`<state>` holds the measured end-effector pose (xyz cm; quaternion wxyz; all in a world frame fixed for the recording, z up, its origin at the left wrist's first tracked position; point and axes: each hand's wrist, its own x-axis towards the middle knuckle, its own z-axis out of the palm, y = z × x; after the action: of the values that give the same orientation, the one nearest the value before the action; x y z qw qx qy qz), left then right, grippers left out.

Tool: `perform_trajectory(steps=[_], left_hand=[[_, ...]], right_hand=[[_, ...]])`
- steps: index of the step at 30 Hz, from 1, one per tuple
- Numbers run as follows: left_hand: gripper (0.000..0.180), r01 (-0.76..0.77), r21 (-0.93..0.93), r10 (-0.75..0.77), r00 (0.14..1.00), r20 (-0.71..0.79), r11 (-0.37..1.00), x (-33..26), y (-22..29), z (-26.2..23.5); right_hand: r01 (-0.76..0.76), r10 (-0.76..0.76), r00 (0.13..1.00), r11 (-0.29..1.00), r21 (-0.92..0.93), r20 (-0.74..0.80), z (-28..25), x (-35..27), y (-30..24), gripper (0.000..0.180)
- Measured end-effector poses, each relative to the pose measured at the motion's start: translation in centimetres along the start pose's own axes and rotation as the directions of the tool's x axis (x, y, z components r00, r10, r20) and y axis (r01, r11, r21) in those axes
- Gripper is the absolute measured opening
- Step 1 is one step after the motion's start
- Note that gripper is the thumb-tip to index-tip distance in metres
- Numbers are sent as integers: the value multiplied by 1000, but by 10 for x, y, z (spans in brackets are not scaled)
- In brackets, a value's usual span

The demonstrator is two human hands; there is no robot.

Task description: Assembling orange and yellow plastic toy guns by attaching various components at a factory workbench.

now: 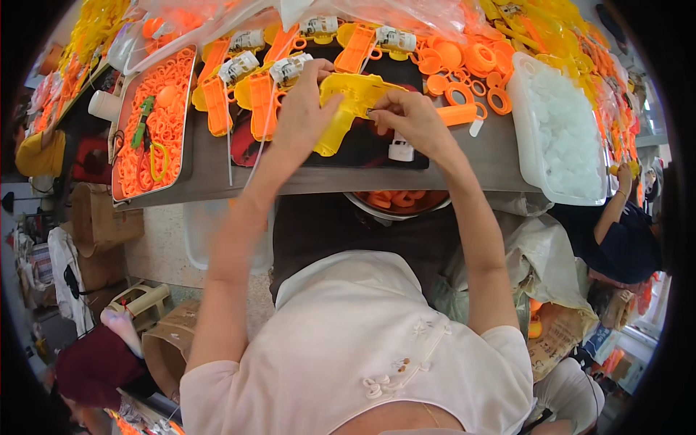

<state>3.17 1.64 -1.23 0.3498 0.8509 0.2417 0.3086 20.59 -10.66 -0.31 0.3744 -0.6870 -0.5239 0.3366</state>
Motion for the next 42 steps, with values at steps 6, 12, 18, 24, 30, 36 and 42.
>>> perform_trajectory(steps=[6,12,18,24,30,36,42], left_hand=[[46,185,-279,-229,965,-132,942,-12,-24,24],[30,115,-196,-133,987,-85,974,-5,1,19],[27,97,-80,-105,990,-98,992,-5,9,20],[25,45,7,-43,992,-121,999,-4,20,20],[29,-77,97,90,987,-135,992,-5,23,24],[34,-26,161,50,988,-145,987,-9,34,28],[35,2,223,17,996,-85,975,-18,59,32]], right_hand=[[22,-19,997,999,40,-78,9,-1,5,15],[178,-228,956,951,-252,-186,7,-4,10,14],[195,-239,946,960,-203,-219,9,-7,7,17],[194,-227,961,961,-196,-158,1,-3,8,20],[158,-195,966,965,-210,-168,2,-5,2,22],[150,-162,977,985,-90,-137,-4,-4,5,24],[187,-205,961,976,-109,-187,1,-9,15,21]])
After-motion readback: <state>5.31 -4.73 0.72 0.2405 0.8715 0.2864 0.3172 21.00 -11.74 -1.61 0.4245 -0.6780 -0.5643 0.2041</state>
